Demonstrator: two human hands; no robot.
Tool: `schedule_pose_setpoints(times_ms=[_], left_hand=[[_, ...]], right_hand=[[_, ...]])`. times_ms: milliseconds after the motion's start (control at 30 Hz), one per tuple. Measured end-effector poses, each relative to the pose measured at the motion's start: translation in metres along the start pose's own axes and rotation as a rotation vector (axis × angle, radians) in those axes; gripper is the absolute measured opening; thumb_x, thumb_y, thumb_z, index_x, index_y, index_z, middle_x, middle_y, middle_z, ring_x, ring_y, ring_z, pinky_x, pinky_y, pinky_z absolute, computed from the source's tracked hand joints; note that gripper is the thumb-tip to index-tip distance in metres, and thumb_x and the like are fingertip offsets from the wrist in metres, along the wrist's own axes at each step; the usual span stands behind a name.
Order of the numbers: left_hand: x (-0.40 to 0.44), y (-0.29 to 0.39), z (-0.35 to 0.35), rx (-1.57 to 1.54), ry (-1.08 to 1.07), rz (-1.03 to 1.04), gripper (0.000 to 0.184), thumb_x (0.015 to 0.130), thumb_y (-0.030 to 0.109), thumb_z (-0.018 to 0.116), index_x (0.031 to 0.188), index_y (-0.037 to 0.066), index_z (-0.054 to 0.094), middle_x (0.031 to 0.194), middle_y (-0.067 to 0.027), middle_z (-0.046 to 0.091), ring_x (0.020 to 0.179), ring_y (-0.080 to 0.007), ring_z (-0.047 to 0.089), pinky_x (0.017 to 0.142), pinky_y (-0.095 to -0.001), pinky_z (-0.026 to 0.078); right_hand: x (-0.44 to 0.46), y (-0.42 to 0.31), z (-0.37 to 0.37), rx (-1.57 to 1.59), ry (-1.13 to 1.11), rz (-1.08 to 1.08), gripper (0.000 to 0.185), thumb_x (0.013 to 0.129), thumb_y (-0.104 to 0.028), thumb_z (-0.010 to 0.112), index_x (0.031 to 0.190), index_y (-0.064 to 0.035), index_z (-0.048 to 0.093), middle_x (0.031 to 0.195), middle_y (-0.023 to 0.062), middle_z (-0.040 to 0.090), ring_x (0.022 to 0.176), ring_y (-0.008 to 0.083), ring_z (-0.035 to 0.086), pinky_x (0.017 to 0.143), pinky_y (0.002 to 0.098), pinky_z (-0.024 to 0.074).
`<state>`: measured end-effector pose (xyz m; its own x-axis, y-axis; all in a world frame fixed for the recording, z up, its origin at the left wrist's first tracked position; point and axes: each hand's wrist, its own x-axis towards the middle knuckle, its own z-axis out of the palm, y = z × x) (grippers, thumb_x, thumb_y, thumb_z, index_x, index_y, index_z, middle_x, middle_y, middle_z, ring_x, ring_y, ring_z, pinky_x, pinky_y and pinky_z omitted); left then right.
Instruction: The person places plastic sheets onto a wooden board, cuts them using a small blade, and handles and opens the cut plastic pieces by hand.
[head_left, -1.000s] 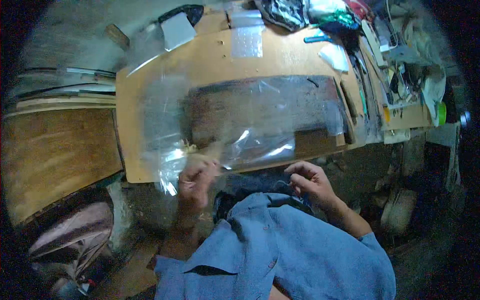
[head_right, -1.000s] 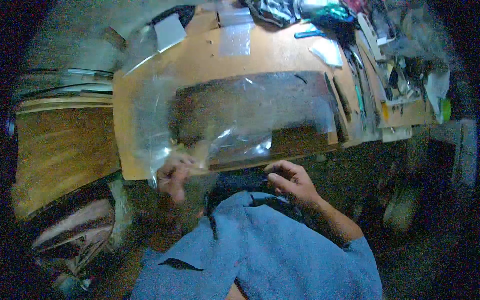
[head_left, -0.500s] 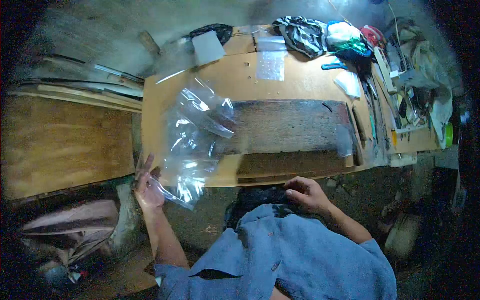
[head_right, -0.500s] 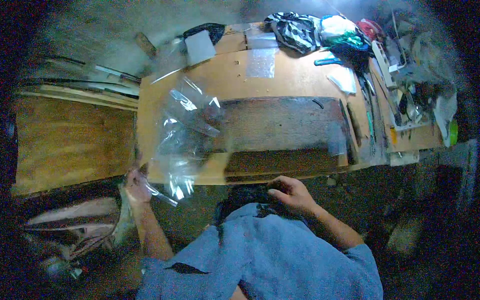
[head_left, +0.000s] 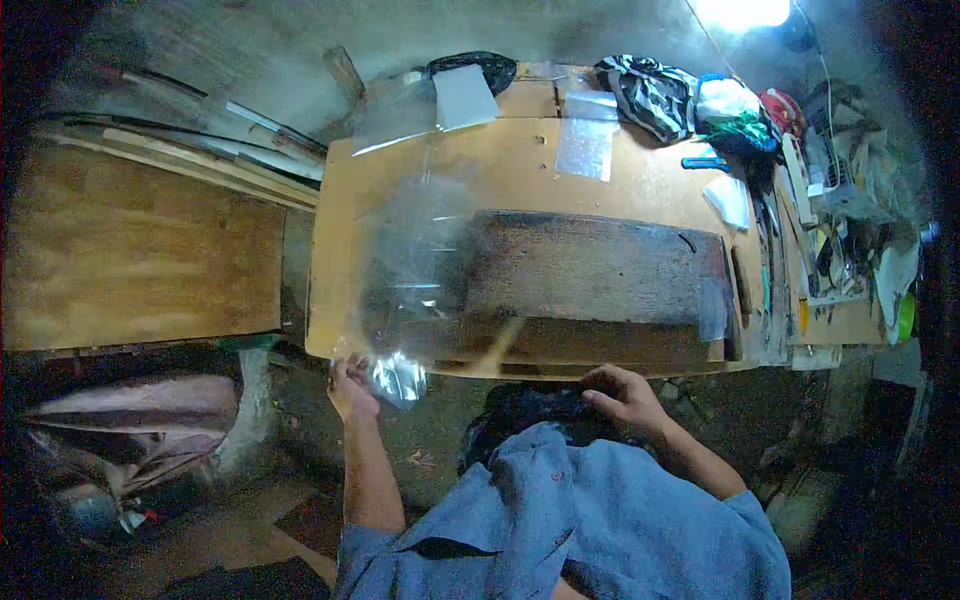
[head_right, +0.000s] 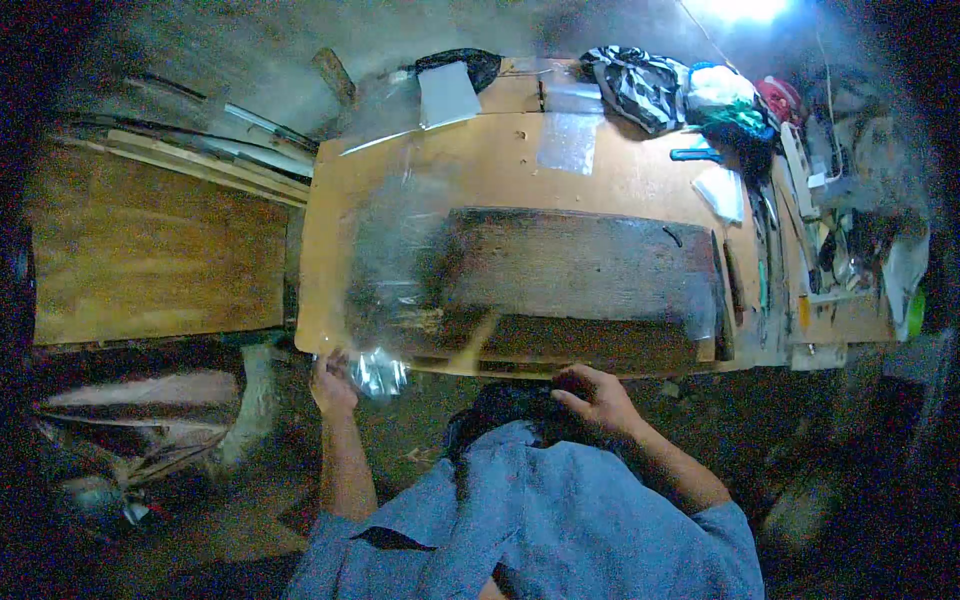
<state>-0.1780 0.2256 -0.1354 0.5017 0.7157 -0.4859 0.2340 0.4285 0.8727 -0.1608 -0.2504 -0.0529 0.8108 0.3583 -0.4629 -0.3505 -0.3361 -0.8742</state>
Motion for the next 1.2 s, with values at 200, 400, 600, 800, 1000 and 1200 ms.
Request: schedule_pose_setpoints(times_ms=[200,400,600,800,1000,1200], left_hand=[[0.009,-0.022,-0.003,-0.287,0.084,0.009,0.023,0.095,0.022,0.051,0.103,0.003,0.059,0.092,-0.0079,0.062,0.085,-0.016,0.06,0.073,-0.0252,0.049],[-0.004,-0.028,0.037,-0.324,-0.028,-0.02,0.029,0.096,0.025,0.05,0.118,0.005,0.05,0.101,-0.0118,0.059,0.088,-0.0179,0.058,0.079,-0.0344,0.049],[-0.04,-0.03,0.044,0.159,0.205,0.602,0.067,0.079,0.014,0.072,0.136,0.012,0.037,0.141,-0.0187,0.023,0.13,-0.0372,0.028,0.102,-0.0498,0.036],[-0.084,0.007,0.098,1.622,-0.279,0.823,0.072,0.086,0.048,0.058,0.148,0.027,0.028,0.156,-0.0156,0.011,0.142,-0.0427,0.006,0.11,-0.063,0.011],[-0.053,-0.011,0.131,1.672,-0.378,0.682,0.069,0.092,0.053,0.047,0.151,0.03,0.017,0.157,-0.016,-0.001,0.144,-0.0396,-0.002,0.111,-0.0605,0.002],[-0.03,-0.019,0.144,1.611,-0.267,0.673,0.077,0.09,0.058,0.046,0.151,0.026,0.013,0.157,-0.0174,0.0,0.144,-0.0398,-0.002,0.111,-0.061,0.003]], right_hand=[[0.003,-0.018,-0.001,0.016,0.004,0.004,0.03,0.085,-0.02,0.07,0.106,-0.0003,0.062,0.096,0.0123,0.068,0.09,0.0199,0.065,0.08,0.0327,0.0503],[0.013,-0.013,-0.002,-0.057,-0.034,-0.067,0.027,0.087,-0.018,0.067,0.105,0.0007,0.061,0.092,0.0076,0.066,0.085,0.0115,0.059,0.076,0.0288,0.0482],[0.015,-0.027,-0.01,-0.031,-0.006,-0.097,0.027,0.086,-0.018,0.068,0.106,-0.0011,0.06,0.092,0.0111,0.068,0.081,0.0169,0.064,0.075,0.0315,0.051],[0.021,-0.008,-0.011,-0.001,-0.037,-0.084,0.028,0.087,-0.017,0.068,0.108,-0.001,0.06,0.091,0.0123,0.068,0.081,0.0147,0.063,0.075,0.0301,0.0508],[0.02,-0.025,-0.019,-0.074,-0.043,-0.094,0.028,0.087,-0.018,0.067,0.108,-0.0007,0.06,0.092,0.0146,0.069,0.084,0.0196,0.066,0.076,0.0324,0.0517],[0.017,-0.019,-0.029,-0.071,-0.035,-0.068,0.029,0.087,-0.019,0.067,0.109,-0.0027,0.061,0.097,0.016,0.069,0.088,0.0236,0.068,0.077,0.034,0.0521]])
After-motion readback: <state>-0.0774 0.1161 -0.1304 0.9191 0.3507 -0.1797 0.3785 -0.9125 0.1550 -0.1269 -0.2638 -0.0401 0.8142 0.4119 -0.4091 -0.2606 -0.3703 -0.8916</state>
